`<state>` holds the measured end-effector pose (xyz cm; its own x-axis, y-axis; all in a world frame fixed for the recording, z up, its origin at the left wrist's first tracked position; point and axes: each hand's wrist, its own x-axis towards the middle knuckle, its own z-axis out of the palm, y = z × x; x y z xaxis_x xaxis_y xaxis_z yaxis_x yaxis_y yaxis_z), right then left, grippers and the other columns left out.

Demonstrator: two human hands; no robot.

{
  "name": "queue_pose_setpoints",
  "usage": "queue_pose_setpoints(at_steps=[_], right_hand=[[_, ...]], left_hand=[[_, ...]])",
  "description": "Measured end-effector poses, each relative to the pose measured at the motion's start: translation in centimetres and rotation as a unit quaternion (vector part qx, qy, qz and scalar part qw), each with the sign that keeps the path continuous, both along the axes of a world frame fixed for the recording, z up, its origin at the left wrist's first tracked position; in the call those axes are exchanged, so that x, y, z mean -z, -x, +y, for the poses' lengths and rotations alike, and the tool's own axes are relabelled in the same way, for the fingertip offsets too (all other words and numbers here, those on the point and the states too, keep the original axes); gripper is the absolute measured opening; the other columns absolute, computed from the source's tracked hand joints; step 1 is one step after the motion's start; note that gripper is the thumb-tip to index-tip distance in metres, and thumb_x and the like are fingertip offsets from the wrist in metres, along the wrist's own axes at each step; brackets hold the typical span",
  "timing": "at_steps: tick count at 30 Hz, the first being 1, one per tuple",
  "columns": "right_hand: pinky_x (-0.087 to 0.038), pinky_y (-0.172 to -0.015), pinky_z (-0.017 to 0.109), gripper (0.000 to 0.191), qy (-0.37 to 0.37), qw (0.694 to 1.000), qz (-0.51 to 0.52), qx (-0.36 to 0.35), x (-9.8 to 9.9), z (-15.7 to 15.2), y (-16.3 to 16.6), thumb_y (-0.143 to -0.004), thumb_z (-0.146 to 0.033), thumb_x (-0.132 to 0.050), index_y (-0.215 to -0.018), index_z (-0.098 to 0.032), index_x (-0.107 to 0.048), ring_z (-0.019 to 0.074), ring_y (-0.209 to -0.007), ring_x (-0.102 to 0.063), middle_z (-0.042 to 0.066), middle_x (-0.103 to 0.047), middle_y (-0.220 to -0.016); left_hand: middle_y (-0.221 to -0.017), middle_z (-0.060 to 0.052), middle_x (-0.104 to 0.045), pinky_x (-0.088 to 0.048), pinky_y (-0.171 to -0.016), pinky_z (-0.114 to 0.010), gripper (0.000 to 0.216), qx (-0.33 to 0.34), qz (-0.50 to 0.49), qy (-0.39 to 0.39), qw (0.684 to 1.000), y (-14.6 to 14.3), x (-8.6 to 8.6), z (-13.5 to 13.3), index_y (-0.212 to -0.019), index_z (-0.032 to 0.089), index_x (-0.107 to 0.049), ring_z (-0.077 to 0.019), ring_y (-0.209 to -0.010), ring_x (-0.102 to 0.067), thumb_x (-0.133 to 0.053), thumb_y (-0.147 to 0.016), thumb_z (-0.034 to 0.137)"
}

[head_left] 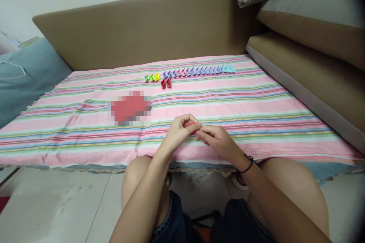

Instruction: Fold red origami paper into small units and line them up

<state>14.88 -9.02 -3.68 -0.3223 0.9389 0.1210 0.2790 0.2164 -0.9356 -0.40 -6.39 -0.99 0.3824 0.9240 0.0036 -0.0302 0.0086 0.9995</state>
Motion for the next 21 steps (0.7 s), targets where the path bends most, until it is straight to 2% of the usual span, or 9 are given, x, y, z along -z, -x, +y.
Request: queue_pose_setpoints(at_steps=[4,6,9,12,15,21], right_hand=[[-0.029,-0.049,0.024,0.028,-0.022,0.999,-0.025,-0.020,-0.8,0.0,-0.6,-0.087,-0.032,-0.047,-0.066,-0.019,-0.061,0.0108,-0.050,-0.039,-0.004,-0.043,-0.052],[-0.030,-0.052,0.025,0.028,-0.059,0.997,-0.043,-0.022,-1.3,-0.1,-0.9,-0.088,-0.030,-0.047,-0.066,-0.019,-0.060,0.0114,-0.052,-0.042,-0.003,-0.047,-0.054],[-0.033,-0.058,0.026,0.027,-0.130,0.988,-0.081,-0.020,-1.9,-0.4,-1.2,-0.088,-0.023,-0.045,-0.063,-0.019,-0.057,0.0128,-0.059,-0.047,-0.001,-0.052,-0.060],[-0.030,-0.057,0.026,0.030,-0.175,0.977,-0.117,-0.027,-2.2,-0.6,-1.5,-0.088,-0.020,-0.043,-0.059,-0.019,-0.049,0.0125,-0.057,-0.043,-0.001,-0.046,-0.058],[-0.028,-0.055,0.026,0.032,-0.200,0.969,-0.143,-0.027,-2.3,-0.7,-1.7,-0.089,-0.021,-0.042,-0.057,-0.020,-0.044,0.0124,-0.055,-0.039,-0.002,-0.040,-0.056],[-0.028,-0.056,0.026,0.024,-0.237,0.953,-0.188,-0.035,-2.3,-0.9,-1.7,-0.090,-0.021,-0.041,-0.071,-0.020,-0.057,0.0132,-0.057,-0.042,-0.001,-0.046,-0.060]], left_hand=[[-0.055,0.000,-0.056,-0.038,-0.051,-0.021,0.025,0.006,-0.014,0.002,1.000,0.1,-0.2,0.1,-0.062,0.015,-0.058,-0.0088,-0.050,-0.050,-0.072,-0.069,0.034],[-0.055,0.000,-0.057,-0.040,-0.052,-0.021,0.026,0.006,-0.028,0.000,1.000,0.2,-0.3,0.0,-0.060,0.015,-0.057,-0.0093,-0.052,-0.051,-0.073,-0.067,0.033],[-0.064,-0.002,-0.061,-0.045,-0.059,-0.023,0.021,0.030,-0.031,0.000,0.999,0.5,-0.5,-0.1,-0.070,0.014,-0.063,-0.0113,-0.059,-0.057,-0.077,-0.063,0.028],[-0.071,-0.004,-0.064,-0.048,-0.065,-0.026,0.023,0.063,-0.023,0.015,0.998,0.9,-0.5,0.0,-0.079,0.014,-0.065,-0.0143,-0.067,-0.061,-0.078,-0.062,0.023],[-0.070,-0.003,-0.063,-0.049,-0.067,-0.027,0.020,0.076,-0.028,0.013,0.997,1.1,-0.5,0.1,-0.077,0.015,-0.064,-0.0145,-0.067,-0.061,-0.077,-0.063,0.022],[-0.065,-0.003,-0.060,-0.045,-0.062,-0.024,0.017,0.065,-0.012,-0.012,0.998,0.6,-0.8,-0.1,-0.071,0.014,-0.063,-0.0126,-0.063,-0.058,-0.074,-0.068,0.026]])
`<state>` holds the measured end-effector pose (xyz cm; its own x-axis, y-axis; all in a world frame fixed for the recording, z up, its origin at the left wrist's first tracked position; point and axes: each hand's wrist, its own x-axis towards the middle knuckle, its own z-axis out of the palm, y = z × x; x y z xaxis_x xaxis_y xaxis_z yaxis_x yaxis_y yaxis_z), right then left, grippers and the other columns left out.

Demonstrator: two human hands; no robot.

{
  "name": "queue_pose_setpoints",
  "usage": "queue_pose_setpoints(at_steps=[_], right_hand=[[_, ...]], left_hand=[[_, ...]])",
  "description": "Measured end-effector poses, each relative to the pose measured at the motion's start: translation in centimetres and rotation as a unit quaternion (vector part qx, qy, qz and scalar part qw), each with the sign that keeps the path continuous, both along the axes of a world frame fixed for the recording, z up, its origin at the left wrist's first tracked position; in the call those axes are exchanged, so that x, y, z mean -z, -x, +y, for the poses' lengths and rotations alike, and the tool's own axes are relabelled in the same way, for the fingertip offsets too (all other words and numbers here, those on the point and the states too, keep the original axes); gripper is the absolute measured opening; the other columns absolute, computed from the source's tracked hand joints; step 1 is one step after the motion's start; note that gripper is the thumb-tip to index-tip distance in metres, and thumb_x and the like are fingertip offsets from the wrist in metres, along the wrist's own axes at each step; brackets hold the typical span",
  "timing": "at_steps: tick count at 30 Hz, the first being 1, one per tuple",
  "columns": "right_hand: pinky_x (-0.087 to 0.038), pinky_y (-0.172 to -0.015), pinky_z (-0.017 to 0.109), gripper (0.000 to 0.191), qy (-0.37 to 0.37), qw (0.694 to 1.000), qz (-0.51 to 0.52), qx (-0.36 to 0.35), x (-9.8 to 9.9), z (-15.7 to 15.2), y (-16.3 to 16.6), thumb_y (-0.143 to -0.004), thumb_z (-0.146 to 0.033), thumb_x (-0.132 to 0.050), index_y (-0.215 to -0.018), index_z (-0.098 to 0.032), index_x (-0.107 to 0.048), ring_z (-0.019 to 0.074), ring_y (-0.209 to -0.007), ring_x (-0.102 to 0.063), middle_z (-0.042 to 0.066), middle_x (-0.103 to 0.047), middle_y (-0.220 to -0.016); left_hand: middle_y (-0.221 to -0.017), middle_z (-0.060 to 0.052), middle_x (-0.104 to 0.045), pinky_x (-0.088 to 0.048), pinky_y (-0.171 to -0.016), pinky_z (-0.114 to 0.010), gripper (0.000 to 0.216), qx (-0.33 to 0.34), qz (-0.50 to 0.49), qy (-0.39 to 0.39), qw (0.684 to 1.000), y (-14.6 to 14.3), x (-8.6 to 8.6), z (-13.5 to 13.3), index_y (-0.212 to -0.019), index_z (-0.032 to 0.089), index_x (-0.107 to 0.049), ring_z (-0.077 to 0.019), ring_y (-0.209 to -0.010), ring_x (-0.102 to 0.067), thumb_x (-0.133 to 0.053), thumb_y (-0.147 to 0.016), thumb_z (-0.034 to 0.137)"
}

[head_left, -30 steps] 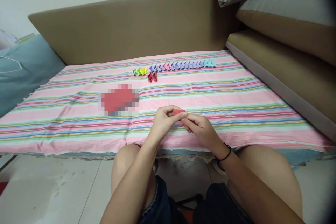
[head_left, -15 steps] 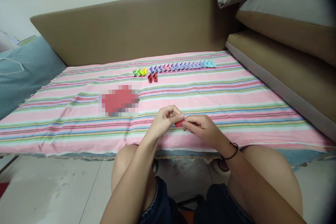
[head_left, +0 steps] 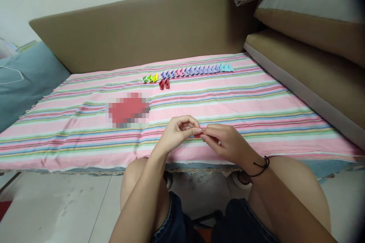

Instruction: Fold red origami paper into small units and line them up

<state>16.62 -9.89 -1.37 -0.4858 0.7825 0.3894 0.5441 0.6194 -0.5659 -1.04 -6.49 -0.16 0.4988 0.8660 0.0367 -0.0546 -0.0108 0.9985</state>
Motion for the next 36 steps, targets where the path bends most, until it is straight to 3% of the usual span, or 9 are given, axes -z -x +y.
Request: queue_pose_setpoints(at_steps=[7,12,20,29,36], right_hand=[[-0.028,-0.056,0.026,0.025,-0.069,0.996,-0.039,0.041,0.05,0.07,-0.23,-0.090,-0.020,-0.041,-0.068,-0.018,-0.052,0.0131,-0.059,-0.041,0.000,-0.046,-0.061],[-0.028,-0.057,0.028,0.027,-0.144,0.980,-0.114,0.078,0.31,0.07,-0.66,-0.090,-0.019,-0.040,-0.066,-0.017,-0.051,0.0145,-0.061,-0.042,0.001,-0.048,-0.062],[-0.027,-0.056,0.028,0.028,-0.184,0.971,-0.138,0.064,0.53,0.13,-0.57,-0.090,-0.019,-0.041,-0.063,-0.017,-0.050,0.0145,-0.060,-0.041,0.002,-0.048,-0.061],[-0.028,-0.058,0.028,0.027,-0.180,0.972,-0.138,0.062,0.57,0.28,-0.37,-0.090,-0.018,-0.040,-0.066,-0.017,-0.052,0.0153,-0.062,-0.044,0.002,-0.051,-0.063],[-0.028,-0.057,0.027,0.027,-0.131,0.983,-0.117,0.055,0.54,0.08,-0.71,-0.091,-0.020,-0.040,-0.071,-0.016,-0.057,0.0149,-0.063,-0.045,0.003,-0.053,-0.065]], left_hand=[[-0.065,-0.001,-0.060,-0.045,-0.063,-0.025,0.020,-0.056,-0.030,-0.037,0.997,-0.69,0.59,0.01,-0.068,0.014,-0.063,-0.0123,-0.063,-0.056,-0.074,-0.068,0.031],[-0.077,-0.004,-0.065,-0.046,-0.076,-0.028,0.019,-0.031,0.048,-0.134,0.989,-0.24,0.42,0.21,-0.077,0.014,-0.066,-0.0161,-0.078,-0.060,-0.077,-0.065,0.024],[-0.071,-0.002,-0.061,-0.044,-0.071,-0.026,0.014,-0.038,0.112,-0.183,0.976,0.12,-0.03,0.21,-0.071,0.014,-0.061,-0.0145,-0.072,-0.058,-0.070,-0.072,0.025],[-0.071,-0.002,-0.061,-0.044,-0.070,-0.026,0.008,-0.044,0.128,-0.230,0.964,0.02,-0.07,0.18,-0.069,0.015,-0.061,-0.0151,-0.072,-0.057,-0.065,-0.075,0.018],[-0.073,-0.003,-0.065,-0.046,-0.074,-0.028,0.006,-0.036,0.098,-0.188,0.977,0.30,-0.01,0.26,-0.075,0.015,-0.063,-0.0163,-0.075,-0.061,-0.064,-0.077,0.020]])
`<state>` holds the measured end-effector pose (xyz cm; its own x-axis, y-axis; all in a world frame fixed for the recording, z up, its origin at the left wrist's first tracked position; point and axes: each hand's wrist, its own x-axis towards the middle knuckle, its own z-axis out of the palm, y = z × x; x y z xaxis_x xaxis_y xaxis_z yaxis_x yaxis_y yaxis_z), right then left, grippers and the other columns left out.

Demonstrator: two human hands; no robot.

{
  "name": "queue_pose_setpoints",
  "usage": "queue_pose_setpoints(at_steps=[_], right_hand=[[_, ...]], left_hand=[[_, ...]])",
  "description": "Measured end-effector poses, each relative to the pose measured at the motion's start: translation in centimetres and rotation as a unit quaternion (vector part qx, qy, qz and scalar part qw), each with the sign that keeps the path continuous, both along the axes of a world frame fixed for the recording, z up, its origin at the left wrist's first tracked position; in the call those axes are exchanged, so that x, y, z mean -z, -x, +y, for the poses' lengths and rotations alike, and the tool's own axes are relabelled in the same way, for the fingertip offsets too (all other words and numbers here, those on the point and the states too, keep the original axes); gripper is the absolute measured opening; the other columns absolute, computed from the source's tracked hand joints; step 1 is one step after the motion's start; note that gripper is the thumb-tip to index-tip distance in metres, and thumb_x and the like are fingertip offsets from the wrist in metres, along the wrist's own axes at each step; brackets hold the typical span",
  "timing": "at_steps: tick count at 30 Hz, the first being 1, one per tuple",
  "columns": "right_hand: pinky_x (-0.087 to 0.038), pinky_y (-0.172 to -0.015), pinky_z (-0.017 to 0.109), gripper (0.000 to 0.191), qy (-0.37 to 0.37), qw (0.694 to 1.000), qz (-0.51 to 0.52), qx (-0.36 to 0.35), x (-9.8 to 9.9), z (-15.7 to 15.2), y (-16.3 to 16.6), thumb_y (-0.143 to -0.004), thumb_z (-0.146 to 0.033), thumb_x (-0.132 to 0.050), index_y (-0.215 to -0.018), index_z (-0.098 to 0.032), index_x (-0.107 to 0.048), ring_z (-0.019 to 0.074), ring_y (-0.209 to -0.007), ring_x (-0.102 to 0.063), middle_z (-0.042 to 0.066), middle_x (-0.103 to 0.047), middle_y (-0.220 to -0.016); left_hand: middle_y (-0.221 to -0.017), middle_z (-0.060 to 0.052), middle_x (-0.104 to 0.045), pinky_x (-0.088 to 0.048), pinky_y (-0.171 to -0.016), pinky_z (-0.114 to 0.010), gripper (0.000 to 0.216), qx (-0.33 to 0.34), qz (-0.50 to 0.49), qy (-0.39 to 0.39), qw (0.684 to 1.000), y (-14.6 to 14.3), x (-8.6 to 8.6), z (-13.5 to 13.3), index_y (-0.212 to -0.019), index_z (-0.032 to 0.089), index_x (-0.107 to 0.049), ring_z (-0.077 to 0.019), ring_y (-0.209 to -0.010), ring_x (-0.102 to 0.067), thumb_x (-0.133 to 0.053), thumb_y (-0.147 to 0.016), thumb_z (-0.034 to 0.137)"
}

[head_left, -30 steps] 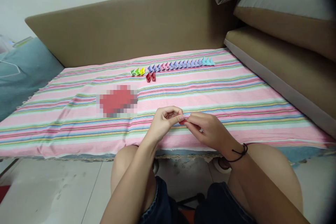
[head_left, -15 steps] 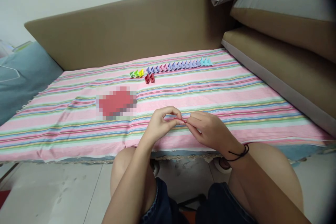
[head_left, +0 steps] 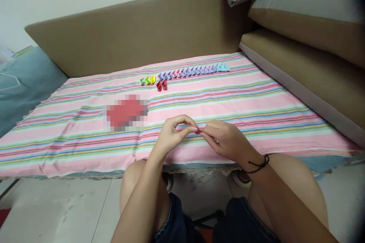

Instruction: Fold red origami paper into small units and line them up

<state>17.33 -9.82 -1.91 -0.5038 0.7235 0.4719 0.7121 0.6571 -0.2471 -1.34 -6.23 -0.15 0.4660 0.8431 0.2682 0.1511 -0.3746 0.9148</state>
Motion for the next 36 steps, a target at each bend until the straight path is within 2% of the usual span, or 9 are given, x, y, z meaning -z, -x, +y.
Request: queue_pose_setpoints(at_steps=[5,8,11,14,19,22,28,31,36], right_hand=[[-0.028,-0.057,0.028,0.028,0.055,0.998,0.036,-0.023,-0.1,0.2,0.3,-0.092,-0.022,-0.040,-0.071,-0.016,-0.057,0.0149,-0.063,-0.044,0.002,-0.052,-0.065],[-0.029,-0.057,0.027,0.028,0.138,0.977,0.162,-0.011,-0.3,0.3,0.6,-0.090,-0.023,-0.043,-0.065,-0.017,-0.054,0.0129,-0.059,-0.041,-0.001,-0.045,-0.059],[-0.029,-0.053,0.026,0.029,0.270,0.893,0.360,0.015,-0.2,0.3,1.2,-0.089,-0.029,-0.046,-0.065,-0.018,-0.055,0.0111,-0.053,-0.038,-0.003,-0.041,-0.054],[-0.026,-0.048,0.025,0.030,0.350,0.792,0.499,0.015,0.4,0.3,2.1,-0.088,-0.034,-0.048,-0.063,-0.018,-0.054,0.0102,-0.050,-0.034,-0.004,-0.038,-0.051],[-0.023,-0.048,0.026,0.028,0.375,0.727,0.575,-0.010,1.4,0.3,3.2,-0.086,-0.033,-0.050,-0.063,-0.018,-0.053,0.0092,-0.049,-0.031,-0.005,-0.035,-0.052],[-0.023,-0.049,0.026,0.028,0.371,0.726,0.579,-0.008,1.5,0.2,3.4,-0.086,-0.034,-0.051,-0.063,-0.018,-0.054,0.0095,-0.049,-0.030,-0.005,-0.034,-0.052],[-0.026,-0.051,0.026,0.029,0.359,0.729,0.583,-0.010,1.3,0.1,3.3,-0.088,-0.035,-0.050,-0.065,-0.018,-0.054,0.0101,-0.051,-0.032,-0.004,-0.035,-0.054],[-0.028,-0.052,0.026,0.029,0.328,0.774,0.541,0.008,1.1,0.0,3.2,-0.088,-0.036,-0.049,-0.065,-0.018,-0.055,0.0109,-0.053,-0.035,-0.004,-0.036,-0.054],[-0.030,-0.053,0.026,0.029,0.297,0.842,0.450,0.029,0.7,-0.3,3.0,-0.089,-0.036,-0.046,-0.068,-0.019,-0.055,0.0119,-0.055,-0.037,-0.004,-0.038,-0.057]], left_hand=[[-0.074,-0.002,-0.058,-0.044,-0.075,-0.029,0.010,0.009,0.019,0.008,1.000,-0.2,0.2,0.1,-0.075,0.016,-0.058,-0.0152,-0.073,-0.057,-0.057,-0.082,0.023],[-0.082,-0.003,-0.058,-0.043,-0.075,-0.028,0.013,-0.017,-0.042,0.046,0.998,-0.6,0.3,-0.1,-0.083,0.016,-0.057,-0.0146,-0.078,-0.055,-0.058,-0.083,0.029],[-0.081,-0.002,-0.056,-0.043,-0.072,-0.026,0.022,-0.034,-0.091,0.132,0.987,-1.2,0.6,-0.3,-0.086,0.016,-0.056,-0.0131,-0.075,-0.054,-0.057,-0.084,0.038],[-0.062,0.001,-0.050,-0.042,-0.062,-0.026,0.036,0.004,-0.096,0.208,0.974,-2.1,1.1,-0.6,-0.071,0.015,-0.054,-0.0113,-0.060,-0.050,-0.049,-0.086,0.047],[-0.049,0.007,-0.033,-0.020,-0.044,-0.023,0.038,-0.015,-0.152,0.201,0.968,-3.0,1.6,-0.6,-0.060,0.015,-0.049,-0.0052,-0.043,-0.026,-0.055,-0.082,0.045],[-0.050,0.007,-0.031,-0.015,-0.044,-0.024,0.038,-0.005,-0.159,0.219,0.963,-3.0,1.5,-0.6,-0.060,0.015,-0.046,-0.0047,-0.043,-0.022,-0.055,-0.081,0.046],[-0.054,0.006,-0.030,-0.022,-0.046,-0.024,0.040,-0.015,-0.147,0.173,0.974,-2.4,1.0,-0.6,-0.060,0.017,-0.042,-0.0068,-0.047,-0.027,-0.051,-0.084,0.048],[-0.053,0.006,-0.031,-0.024,-0.047,-0.024,0.040,-0.034,-0.106,0.129,0.985,-2.2,0.7,-0.8,-0.060,0.016,-0.044,-0.0070,-0.048,-0.028,-0.049,-0.086,0.046],[-0.064,0.002,-0.055,-0.041,-0.058,-0.025,0.022,-0.045,-0.140,0.115,0.982,-2.0,0.6,-0.8,-0.073,0.015,-0.056,-0.0103,-0.059,-0.052,-0.066,-0.077,0.034]])
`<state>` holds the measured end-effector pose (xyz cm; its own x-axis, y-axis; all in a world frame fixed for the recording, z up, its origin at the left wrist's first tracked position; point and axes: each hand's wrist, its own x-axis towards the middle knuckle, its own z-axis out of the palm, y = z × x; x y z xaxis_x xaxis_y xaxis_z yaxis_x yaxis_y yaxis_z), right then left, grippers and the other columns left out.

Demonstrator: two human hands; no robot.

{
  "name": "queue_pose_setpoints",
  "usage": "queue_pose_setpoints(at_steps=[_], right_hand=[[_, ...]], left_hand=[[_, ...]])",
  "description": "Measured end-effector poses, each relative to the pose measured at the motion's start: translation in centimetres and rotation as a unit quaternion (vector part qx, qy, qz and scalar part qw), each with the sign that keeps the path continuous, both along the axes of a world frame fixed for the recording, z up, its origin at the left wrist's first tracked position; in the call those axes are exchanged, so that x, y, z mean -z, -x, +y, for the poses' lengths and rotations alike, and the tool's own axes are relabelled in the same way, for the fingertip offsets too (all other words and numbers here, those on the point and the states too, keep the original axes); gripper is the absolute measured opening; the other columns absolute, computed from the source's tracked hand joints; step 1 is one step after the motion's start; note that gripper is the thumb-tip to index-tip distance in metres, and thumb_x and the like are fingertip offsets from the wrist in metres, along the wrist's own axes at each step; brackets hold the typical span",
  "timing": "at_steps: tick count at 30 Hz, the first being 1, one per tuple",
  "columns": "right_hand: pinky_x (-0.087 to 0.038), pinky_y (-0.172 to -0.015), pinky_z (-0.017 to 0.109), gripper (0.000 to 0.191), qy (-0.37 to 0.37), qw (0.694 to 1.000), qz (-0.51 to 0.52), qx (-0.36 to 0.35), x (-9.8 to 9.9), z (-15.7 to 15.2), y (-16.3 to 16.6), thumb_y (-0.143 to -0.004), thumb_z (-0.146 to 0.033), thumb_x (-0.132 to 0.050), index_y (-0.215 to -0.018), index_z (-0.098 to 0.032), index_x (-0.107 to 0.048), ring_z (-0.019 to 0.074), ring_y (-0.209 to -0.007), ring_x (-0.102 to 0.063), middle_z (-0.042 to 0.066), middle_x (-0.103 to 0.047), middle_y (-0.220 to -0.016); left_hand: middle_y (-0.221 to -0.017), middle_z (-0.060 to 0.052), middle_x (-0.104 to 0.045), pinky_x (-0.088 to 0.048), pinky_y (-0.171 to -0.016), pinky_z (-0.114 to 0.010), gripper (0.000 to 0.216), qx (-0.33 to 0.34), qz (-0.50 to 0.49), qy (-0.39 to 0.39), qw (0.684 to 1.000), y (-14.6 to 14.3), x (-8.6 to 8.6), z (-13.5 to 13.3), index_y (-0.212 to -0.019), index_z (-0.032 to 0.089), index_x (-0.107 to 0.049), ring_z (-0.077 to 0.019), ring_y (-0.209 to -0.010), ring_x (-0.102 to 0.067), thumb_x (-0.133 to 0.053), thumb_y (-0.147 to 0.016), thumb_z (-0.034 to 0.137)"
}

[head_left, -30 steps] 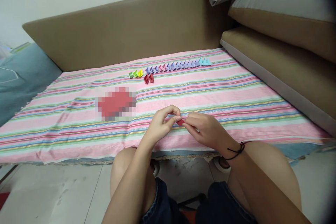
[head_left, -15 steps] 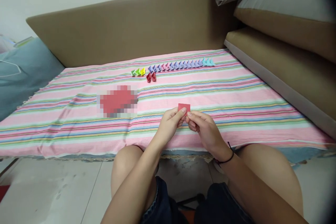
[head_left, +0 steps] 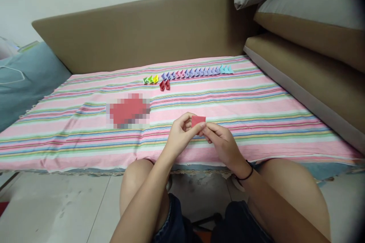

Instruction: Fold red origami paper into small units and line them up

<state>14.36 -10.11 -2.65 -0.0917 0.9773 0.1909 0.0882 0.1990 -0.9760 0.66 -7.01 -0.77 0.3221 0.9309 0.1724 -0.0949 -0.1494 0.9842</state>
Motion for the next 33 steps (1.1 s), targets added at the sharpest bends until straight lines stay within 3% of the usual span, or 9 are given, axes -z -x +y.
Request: queue_pose_setpoints(at_steps=[6,11,16,23,27,30,33], right_hand=[[-0.032,-0.057,0.025,0.027,-0.060,0.992,-0.114,-0.005,-0.2,0.2,-0.2,-0.090,-0.029,-0.045,-0.067,-0.019,-0.054,0.0123,-0.058,-0.044,-0.003,-0.045,-0.060],[-0.035,-0.061,0.025,0.027,-0.079,0.983,-0.157,-0.047,-0.2,0.7,-1.0,-0.090,-0.026,-0.044,-0.066,-0.019,-0.054,0.0131,-0.063,-0.049,-0.002,-0.051,-0.063],[-0.034,-0.056,0.024,0.029,-0.055,0.979,-0.175,-0.087,0.1,0.8,-1.1,-0.090,-0.028,-0.044,-0.065,-0.018,-0.056,0.0128,-0.058,-0.047,-0.003,-0.049,-0.057],[-0.035,-0.055,0.025,0.030,-0.072,0.985,-0.154,-0.018,0.3,0.7,-0.8,-0.091,-0.034,-0.043,-0.069,-0.019,-0.057,0.0136,-0.057,-0.045,-0.002,-0.046,-0.059],[-0.042,-0.058,0.027,0.031,-0.073,0.984,-0.155,-0.047,0.7,0.9,-0.7,-0.090,-0.036,-0.045,-0.069,-0.019,-0.059,0.0157,-0.063,-0.054,0.001,-0.056,-0.066],[-0.049,-0.066,0.031,0.022,-0.038,0.990,-0.128,-0.041,1.0,1.2,-0.7,-0.083,-0.039,-0.057,-0.087,-0.019,-0.065,0.0198,-0.075,-0.063,0.005,-0.066,-0.082],[-0.053,-0.072,0.034,0.029,0.013,0.999,-0.035,-0.008,1.2,1.5,-0.8,-0.077,-0.041,-0.065,-0.096,-0.018,-0.065,0.0232,-0.082,-0.066,0.008,-0.070,-0.087]], left_hand=[[-0.059,0.001,-0.061,-0.045,-0.057,-0.025,0.023,-0.053,-0.024,0.044,0.997,0.3,0.6,0.4,-0.064,0.014,-0.059,-0.0119,-0.055,-0.058,-0.075,-0.067,0.031],[-0.064,-0.001,-0.063,-0.046,-0.059,-0.024,0.024,-0.005,-0.013,0.057,0.998,0.6,0.5,0.6,-0.073,0.013,-0.064,-0.0113,-0.059,-0.058,-0.074,-0.067,0.033],[-0.057,-0.002,-0.061,-0.041,-0.051,-0.023,0.028,-0.021,0.022,0.053,0.998,1.0,0.9,0.8,-0.068,0.011,-0.067,-0.0103,-0.052,-0.053,-0.078,-0.062,0.036],[-0.068,-0.003,-0.067,-0.046,-0.063,-0.024,0.023,-0.073,-0.024,0.051,0.996,1.1,0.8,0.7,-0.076,0.013,-0.069,-0.0127,-0.064,-0.059,-0.074,-0.067,0.033],[-0.060,-0.003,-0.065,-0.044,-0.057,-0.025,0.020,-0.102,0.027,0.012,0.994,1.4,0.9,0.8,-0.066,0.013,-0.067,-0.0136,-0.056,-0.057,-0.071,-0.068,0.032],[-0.062,-0.003,-0.066,-0.044,-0.057,-0.024,0.016,-0.093,0.099,-0.033,0.990,1.6,1.3,0.9,-0.067,0.014,-0.067,-0.0143,-0.058,-0.058,-0.069,-0.071,0.029],[-0.067,-0.004,-0.067,-0.046,-0.062,-0.025,0.017,-0.052,0.121,-0.049,0.990,1.4,1.4,0.8,-0.075,0.015,-0.068,-0.0161,-0.065,-0.061,-0.065,-0.075,0.031]])
